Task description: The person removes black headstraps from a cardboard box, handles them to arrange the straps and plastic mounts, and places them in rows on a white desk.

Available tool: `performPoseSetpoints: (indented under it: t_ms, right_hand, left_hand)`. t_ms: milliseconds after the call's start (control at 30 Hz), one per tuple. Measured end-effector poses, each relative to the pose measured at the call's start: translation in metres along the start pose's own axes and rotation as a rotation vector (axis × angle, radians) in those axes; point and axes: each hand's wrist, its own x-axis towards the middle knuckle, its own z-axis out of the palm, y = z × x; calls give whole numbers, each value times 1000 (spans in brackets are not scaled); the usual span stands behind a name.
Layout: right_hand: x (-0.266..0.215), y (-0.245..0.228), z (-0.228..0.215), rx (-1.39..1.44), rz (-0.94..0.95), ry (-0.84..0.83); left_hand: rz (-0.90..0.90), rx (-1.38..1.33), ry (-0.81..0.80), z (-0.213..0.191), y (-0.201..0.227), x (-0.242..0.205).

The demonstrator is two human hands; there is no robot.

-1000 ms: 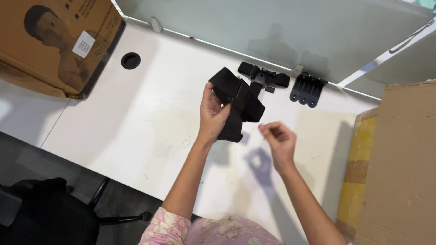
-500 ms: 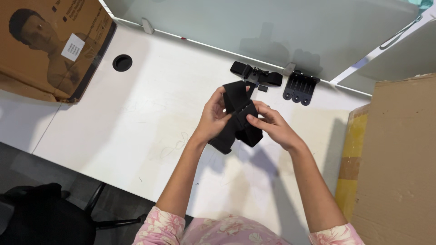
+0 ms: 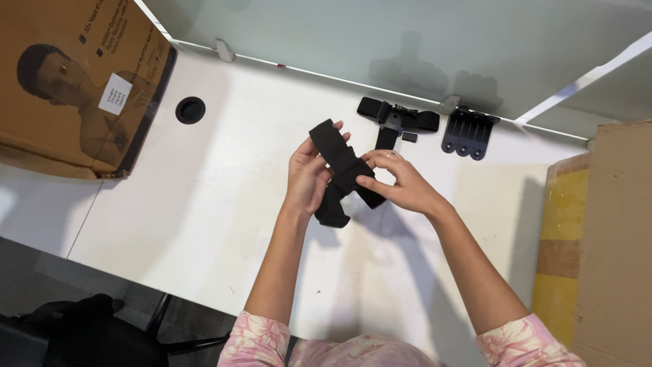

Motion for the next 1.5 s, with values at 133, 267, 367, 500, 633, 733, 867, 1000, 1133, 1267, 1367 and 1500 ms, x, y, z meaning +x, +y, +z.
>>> performPoseSetpoints:
  t_ms: [133, 267, 367, 500, 633, 733, 867, 1000, 1133, 1267, 1367, 1500]
  right_hand:
    - [20, 3, 5, -56, -77, 25]
    - [35, 6, 10, 5, -12, 95]
    - [40, 12, 14, 4, -89, 146]
    - [47, 31, 22, 50, -5, 226]
    - [60, 52, 31, 268, 68, 324]
    - [72, 66, 31, 282, 206, 364]
    - [88, 80, 29, 270, 222, 339]
    - [90, 81, 19, 344, 290, 253]
    - [84, 81, 14, 364, 446, 204]
    - [82, 89, 18, 412, 324, 273]
    - [76, 98, 23, 405, 291, 313]
    - [72, 103, 26, 419, 336, 311]
  left_hand:
    - [-13, -60, -85, -16, 3, 13]
    - [-92, -33, -100, -32, 2, 19]
    - [-152, -11, -162, -45, 1, 20]
    - [-266, 36, -127, -59, -13, 24]
    - [-307, -31, -36, -69, -31, 37]
    - [-261, 22, -49, -70, -35, 43]
    - [-196, 236, 11, -58, -44, 58]
    - [-148, 240, 42, -56, -51, 72]
    - [-154, 137, 12, -62, -57, 81]
    - [-152, 134, 32, -67, -61, 82]
    - [-164, 86, 78, -68, -66, 81]
    - [-77, 145, 79, -70, -72, 82]
